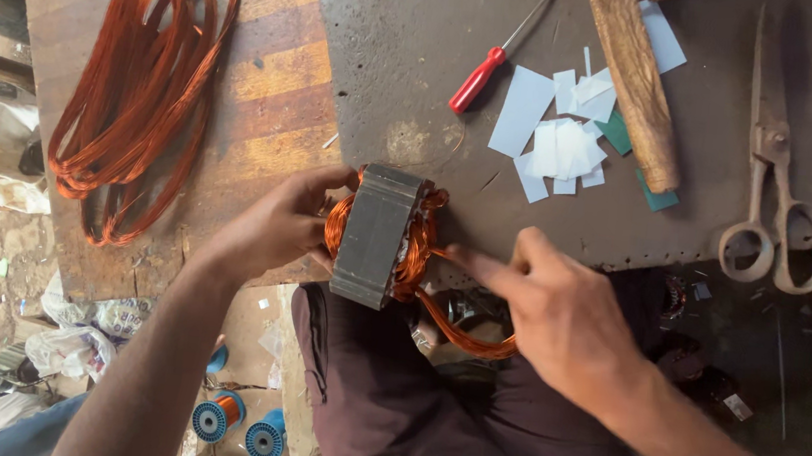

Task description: The person cuts strips of insulating paper using scissors and inserts them into the slots of a motor stator assembly by hand.

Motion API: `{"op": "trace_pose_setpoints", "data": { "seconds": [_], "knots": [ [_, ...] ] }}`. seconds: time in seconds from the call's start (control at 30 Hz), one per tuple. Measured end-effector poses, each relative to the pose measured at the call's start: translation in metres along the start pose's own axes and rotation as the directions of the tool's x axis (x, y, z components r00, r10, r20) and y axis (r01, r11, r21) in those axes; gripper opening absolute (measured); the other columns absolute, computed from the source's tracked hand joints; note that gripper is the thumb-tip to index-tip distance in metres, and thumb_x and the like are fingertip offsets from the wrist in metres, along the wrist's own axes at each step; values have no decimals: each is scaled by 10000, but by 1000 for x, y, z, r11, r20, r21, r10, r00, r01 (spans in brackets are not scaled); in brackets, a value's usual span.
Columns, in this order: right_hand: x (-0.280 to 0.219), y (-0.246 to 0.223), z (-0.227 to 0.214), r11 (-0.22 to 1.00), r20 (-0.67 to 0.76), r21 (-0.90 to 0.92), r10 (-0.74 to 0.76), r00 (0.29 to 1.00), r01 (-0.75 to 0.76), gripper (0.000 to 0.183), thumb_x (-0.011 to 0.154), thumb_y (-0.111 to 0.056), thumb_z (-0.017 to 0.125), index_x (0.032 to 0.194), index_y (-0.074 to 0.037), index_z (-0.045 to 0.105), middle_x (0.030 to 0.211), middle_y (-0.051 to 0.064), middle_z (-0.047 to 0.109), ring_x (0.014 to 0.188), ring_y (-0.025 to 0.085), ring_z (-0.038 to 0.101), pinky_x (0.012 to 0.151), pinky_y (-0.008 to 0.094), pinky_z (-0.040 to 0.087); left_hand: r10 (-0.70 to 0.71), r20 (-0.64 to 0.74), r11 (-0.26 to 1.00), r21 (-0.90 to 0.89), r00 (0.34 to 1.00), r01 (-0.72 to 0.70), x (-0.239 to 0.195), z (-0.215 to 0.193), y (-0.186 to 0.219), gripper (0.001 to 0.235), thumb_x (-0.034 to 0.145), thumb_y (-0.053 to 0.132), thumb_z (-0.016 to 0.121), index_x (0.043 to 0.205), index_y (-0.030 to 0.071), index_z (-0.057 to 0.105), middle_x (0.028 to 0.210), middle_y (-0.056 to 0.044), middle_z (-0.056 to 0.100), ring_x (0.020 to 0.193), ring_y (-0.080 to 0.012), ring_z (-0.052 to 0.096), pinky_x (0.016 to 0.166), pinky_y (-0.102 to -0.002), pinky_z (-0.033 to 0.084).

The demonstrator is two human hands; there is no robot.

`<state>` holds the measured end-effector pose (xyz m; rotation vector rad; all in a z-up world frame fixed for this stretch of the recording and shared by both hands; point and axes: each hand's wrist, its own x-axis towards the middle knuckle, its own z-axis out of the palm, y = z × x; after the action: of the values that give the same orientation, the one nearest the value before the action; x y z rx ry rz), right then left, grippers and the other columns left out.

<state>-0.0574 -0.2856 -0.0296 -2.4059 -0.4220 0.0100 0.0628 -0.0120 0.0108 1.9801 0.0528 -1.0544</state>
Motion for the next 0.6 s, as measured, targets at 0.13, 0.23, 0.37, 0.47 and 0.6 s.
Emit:
{"op": "trace_pose_setpoints", "data": {
  "seconds": [0.13,0.23,0.37,0.47,0.6],
  "knots": [
    [-2,-10,7,976,53,-208,-53,997,63,570,905,2,659,1409,-265,665,825,90,515,686,211,612,590,323,573,-2,-27,999,-41,1000,1,-2,5,4,591,880,6,626,1449,117,510,1080,-135,762,815,-184,768,619,-324,647],
    [-8,-12,-9,981,50,-192,16,999,-6,341,890,-112,721,1225,-172,737,796,76,532,694,214,615,585,338,561,-57,-65,998,-17,996,56,-3,10,5,505,882,56,646,1379,111,570,976,-143,781,737,-198,763,574,-341,636],
    [-10,-14,-40,998,-182,-64,-36,983,24,161,859,-183,778,958,-61,742,934,74,633,803,219,660,684,341,571,34,-79,991,-129,996,-44,-2,12,-5,348,904,65,686,1242,18,619,901,-195,755,718,-200,753,572,-331,633],
    [12,-19,-35,999,-333,51,9,943,8,242,945,-77,737,1186,-55,744,1085,82,705,897,229,714,762,351,579,32,-109,978,-203,994,-53,4,13,-16,295,925,44,677,1212,-1,625,917,-193,746,738,-197,744,587,-317,619],
    [69,-46,1,911,-267,393,-18,964,126,521,908,182,485,1384,3,600,1317,169,670,1092,265,732,961,318,578,99,-198,934,-321,975,-160,5,19,-32,404,846,-59,693,1235,24,620,1040,-85,736,874,-162,746,675,-292,635]
  ]
}}
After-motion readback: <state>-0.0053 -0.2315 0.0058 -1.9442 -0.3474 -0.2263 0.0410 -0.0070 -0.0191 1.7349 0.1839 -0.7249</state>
